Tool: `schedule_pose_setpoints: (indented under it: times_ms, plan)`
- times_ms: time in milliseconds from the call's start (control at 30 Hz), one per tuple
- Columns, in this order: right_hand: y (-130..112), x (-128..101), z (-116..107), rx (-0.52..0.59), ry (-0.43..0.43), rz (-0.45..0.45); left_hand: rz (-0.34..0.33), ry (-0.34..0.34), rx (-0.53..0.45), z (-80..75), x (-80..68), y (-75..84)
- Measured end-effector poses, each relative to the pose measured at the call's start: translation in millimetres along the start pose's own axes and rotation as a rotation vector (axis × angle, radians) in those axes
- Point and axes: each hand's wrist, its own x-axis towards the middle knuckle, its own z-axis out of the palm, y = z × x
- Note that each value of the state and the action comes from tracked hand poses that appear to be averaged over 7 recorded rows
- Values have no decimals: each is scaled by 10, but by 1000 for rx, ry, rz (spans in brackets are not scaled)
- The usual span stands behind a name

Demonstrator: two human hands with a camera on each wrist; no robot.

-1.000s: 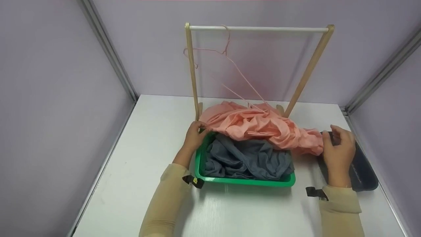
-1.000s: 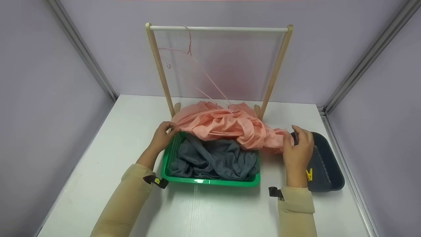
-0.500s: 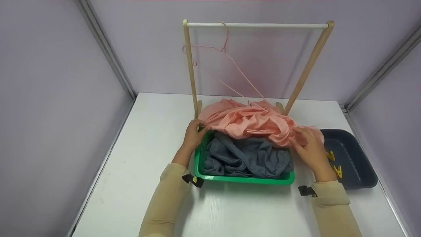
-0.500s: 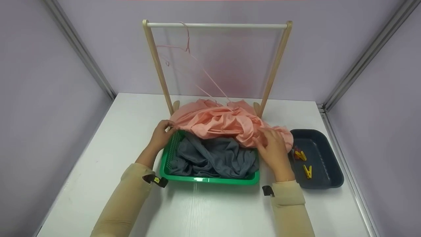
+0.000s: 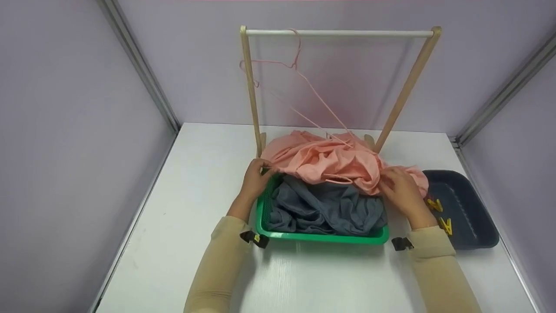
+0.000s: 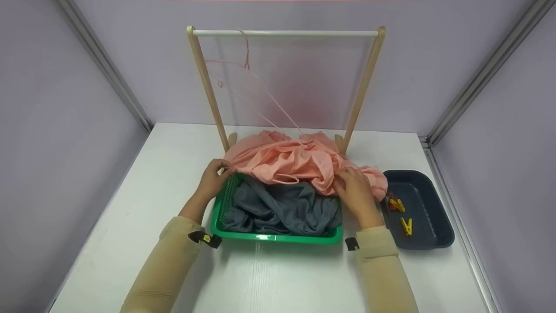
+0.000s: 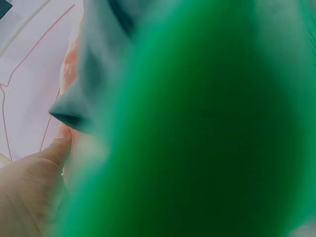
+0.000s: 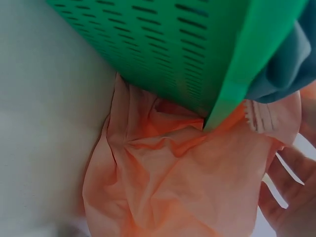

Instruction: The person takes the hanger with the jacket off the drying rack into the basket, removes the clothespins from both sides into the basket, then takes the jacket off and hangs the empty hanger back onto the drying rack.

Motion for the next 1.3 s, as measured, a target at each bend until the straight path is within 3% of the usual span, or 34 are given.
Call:
schedule_pose_setpoints:
  times_ms: [200,400,533,767,1300]
  plan:
    - [9,36,-25,-14,-61,38,-3,3,-8,24,-3,-1]
    - [-15,35,-63,62,-70,58,-23,2,-51,28,-22,22]
    - [-50,-3,-85,115,-11,62,-20,4,-77,27,-64,34]
    - [-144,-14,-107,185,115,16,76,55,-107,25,-117,54]
    - [-371,-88,-221,178,245,-22,150,125,-184,83,-221,253]
